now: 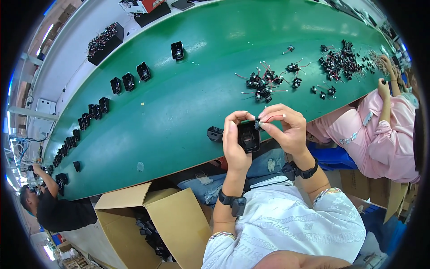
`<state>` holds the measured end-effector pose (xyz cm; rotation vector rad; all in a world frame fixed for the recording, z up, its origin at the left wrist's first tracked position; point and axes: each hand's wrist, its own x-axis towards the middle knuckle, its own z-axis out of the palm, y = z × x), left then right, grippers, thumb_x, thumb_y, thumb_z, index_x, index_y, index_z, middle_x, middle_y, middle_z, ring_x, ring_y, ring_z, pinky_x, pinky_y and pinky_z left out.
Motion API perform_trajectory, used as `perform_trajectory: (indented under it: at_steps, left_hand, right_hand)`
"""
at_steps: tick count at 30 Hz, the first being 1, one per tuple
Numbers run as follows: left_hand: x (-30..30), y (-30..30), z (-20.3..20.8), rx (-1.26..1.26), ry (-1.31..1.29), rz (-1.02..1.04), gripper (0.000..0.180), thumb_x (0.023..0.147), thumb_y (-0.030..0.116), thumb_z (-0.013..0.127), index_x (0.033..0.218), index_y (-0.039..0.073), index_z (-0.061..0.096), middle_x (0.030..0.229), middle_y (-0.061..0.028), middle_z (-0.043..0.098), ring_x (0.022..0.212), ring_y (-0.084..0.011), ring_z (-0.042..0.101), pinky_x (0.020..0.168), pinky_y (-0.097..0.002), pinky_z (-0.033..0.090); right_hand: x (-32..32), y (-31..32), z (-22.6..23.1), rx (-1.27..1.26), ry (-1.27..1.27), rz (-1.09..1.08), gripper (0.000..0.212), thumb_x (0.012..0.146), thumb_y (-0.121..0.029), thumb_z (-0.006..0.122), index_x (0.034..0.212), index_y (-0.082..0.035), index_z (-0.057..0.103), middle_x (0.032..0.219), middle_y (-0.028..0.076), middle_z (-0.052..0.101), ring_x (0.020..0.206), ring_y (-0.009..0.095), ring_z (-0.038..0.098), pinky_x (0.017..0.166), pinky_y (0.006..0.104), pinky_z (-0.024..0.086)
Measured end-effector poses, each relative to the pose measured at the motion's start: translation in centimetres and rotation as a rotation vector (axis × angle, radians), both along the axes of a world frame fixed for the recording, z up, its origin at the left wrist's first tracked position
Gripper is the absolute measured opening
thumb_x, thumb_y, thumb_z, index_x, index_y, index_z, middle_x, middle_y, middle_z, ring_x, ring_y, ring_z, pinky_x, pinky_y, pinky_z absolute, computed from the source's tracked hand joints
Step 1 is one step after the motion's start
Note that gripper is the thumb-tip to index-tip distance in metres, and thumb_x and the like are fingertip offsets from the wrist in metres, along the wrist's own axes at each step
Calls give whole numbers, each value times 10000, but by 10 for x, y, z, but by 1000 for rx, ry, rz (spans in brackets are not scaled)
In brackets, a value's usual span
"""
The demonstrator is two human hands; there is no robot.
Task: The person picks up a black plastic housing and a circuit board, inserts the board into the housing, and places the assembled unit onto the green conveyor belt. This process is repeated for several units, occasionally reaching into a cardboard box to retrieve more housings.
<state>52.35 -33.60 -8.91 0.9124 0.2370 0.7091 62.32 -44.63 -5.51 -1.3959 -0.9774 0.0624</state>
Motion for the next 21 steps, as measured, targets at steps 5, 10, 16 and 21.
perform_trajectory:
  at_steps: [5, 10, 16, 21]
  left_hand:
    - [-5, 6, 9, -263, -16, -163, 388, 1053, 310, 351, 1220, 11, 534, 1148, -128, 601, 1035, -191, 603, 921, -328, 501]
    - [-11, 6, 17, -362, -107, -175, 290, 1026, 178, 411, 1244, 9, 502, 1238, -153, 583, 1118, -220, 593, 989, -349, 484]
    - [-8, -1, 18, -349, -217, -49, 233, 1018, 147, 420, 1211, 32, 485, 1222, -148, 555, 1105, -237, 589, 991, -372, 488]
    - [-7, -4, 16, -267, -242, 4, 215, 1017, 145, 428, 1202, 45, 471, 1234, -156, 538, 1100, -235, 581, 980, -381, 493]
  right_hand:
    - [-3, -4, 10, -98, -107, 18, 154, 750, 67, 777, 868, -10, 713, 964, 122, 716, 873, 223, 685, 779, 321, 545]
    - [-11, -6, 14, -153, -278, 46, 179, 718, 25, 805, 858, -37, 713, 987, 94, 704, 868, 247, 670, 772, 343, 538]
    - [-29, 2, 12, -159, -354, -93, 201, 693, -15, 827, 855, -71, 722, 1018, 83, 669, 931, 245, 617, 778, 352, 513]
    - [-30, 3, 10, -139, -278, -108, 176, 737, 14, 788, 849, -44, 666, 1041, 113, 684, 938, 236, 617, 776, 326, 509]
